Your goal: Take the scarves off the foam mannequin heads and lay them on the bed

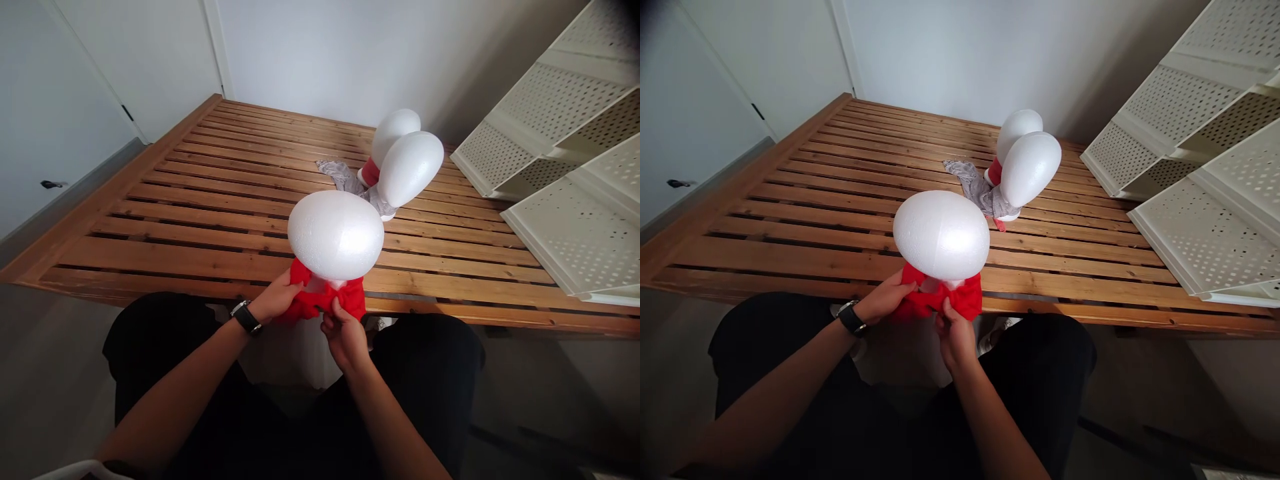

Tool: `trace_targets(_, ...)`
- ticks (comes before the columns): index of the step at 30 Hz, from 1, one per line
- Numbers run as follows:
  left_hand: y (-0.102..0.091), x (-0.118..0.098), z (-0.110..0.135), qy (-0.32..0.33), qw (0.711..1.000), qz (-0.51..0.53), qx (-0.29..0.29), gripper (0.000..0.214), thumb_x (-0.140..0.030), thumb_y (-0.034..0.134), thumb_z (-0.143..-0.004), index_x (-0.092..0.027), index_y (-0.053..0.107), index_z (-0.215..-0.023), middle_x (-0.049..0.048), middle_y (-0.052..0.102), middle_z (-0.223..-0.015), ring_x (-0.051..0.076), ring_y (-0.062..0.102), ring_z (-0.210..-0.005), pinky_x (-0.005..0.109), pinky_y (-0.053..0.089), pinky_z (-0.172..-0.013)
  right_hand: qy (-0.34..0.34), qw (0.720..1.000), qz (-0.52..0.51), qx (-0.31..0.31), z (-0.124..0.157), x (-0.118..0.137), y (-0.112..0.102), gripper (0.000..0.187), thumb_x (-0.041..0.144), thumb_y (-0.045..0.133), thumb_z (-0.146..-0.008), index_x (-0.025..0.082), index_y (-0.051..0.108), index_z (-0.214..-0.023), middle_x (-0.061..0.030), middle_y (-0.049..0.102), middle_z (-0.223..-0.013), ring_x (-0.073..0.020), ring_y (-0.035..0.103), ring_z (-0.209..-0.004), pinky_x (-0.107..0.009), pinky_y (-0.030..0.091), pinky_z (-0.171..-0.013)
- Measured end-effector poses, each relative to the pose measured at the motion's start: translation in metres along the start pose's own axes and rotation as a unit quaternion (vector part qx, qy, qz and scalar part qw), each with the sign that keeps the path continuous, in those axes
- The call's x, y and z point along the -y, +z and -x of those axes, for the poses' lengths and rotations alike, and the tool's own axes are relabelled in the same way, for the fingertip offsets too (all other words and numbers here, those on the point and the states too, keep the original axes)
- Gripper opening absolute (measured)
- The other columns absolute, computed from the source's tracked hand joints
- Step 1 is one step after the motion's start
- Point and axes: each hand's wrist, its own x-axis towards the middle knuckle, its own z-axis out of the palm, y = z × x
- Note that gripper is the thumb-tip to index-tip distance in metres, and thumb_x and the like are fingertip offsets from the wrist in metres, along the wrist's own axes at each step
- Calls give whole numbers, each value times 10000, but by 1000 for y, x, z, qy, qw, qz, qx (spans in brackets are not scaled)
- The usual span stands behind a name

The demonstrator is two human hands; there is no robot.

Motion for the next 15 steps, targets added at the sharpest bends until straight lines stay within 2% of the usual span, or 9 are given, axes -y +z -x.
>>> trace_targets(2,-6,-5,-2,-21,999,41,-23,406,-271,669,-847,-166,682,-1239,85,773,-1095,215,716,-867,311,559,-746,-28,1000,-9,0,0,10,-6,338,351,924,-740,240,659,-918,75,623,-715,-65,460,-520,-192,362,-483)
trace_targets(4,-16,-10,-5,-34,995,65,-64,423,-244,689,-817,-174,674,-1233,76,774,-1042,198,715,-804,283,548,-673,-58,998,-25,-13,-3,22,-14,286,340,854,-823,292,700,-1058,49,741,-943,-98,600,-655,-213,457,-557)
trace_targets(6,-29,-15,-7,-62,990,76,-98,434,-255,698,-808,-180,656,-1233,77,772,-990,199,710,-715,280,531,-584,-98,994,-44,-14,-6,36,-23,217,342,767,-900,313,705,-1105,22,764,-1163,-148,701,-906,-269,551,-699)
trace_targets(7,-35,-18,-7,-77,988,79,-108,435,-260,704,-803,-182,651,-1227,77,770,-964,198,701,-672,279,521,-547,-118,992,-52,-5,-8,44,-28,179,345,734,-924,308,706,-1096,11,761,-1211,-171,709,-1025,-310,579,-791)
trace_targets(9,-45,-23,-8,-85,986,88,-113,425,-242,725,-780,-181,659,-1195,75,767,-936,189,691,-640,276,523,-526,-146,987,-62,20,-9,60,-39,138,367,697,-949,290,704,-1063,-8,767,-1199,-199,692,-1153,-393,578,-970)
trace_targets(11,-51,-26,-9,-60,986,104,-119,397,-200,737,-756,-170,682,-1148,75,767,-932,180,705,-681,276,561,-585,-158,985,-68,27,-11,76,-51,128,379,686,-953,281,700,-1036,-5,776,-1109,-203,701,-1139,-431,547,-1076)
trace_targets(13,-55,-27,-11,-33,984,119,-131,366,-168,726,-754,-161,687,-1119,74,767,-940,178,723,-715,289,593,-659,-163,983,-80,18,-14,91,-62,101,366,681,-955,270,686,-988,7,764,-992,-195,726,-1024,-425,572,-1057)
trace_targets(15,-59,-26,-13,-26,979,137,-146,350,-146,700,-771,-157,672,-1120,73,762,-925,182,730,-714,311,608,-693,-168,983,-76,17,-18,105,-72,103,332,692,-949,246,655,-906,16,719,-846,-177,724,-830,-384,637,-897)
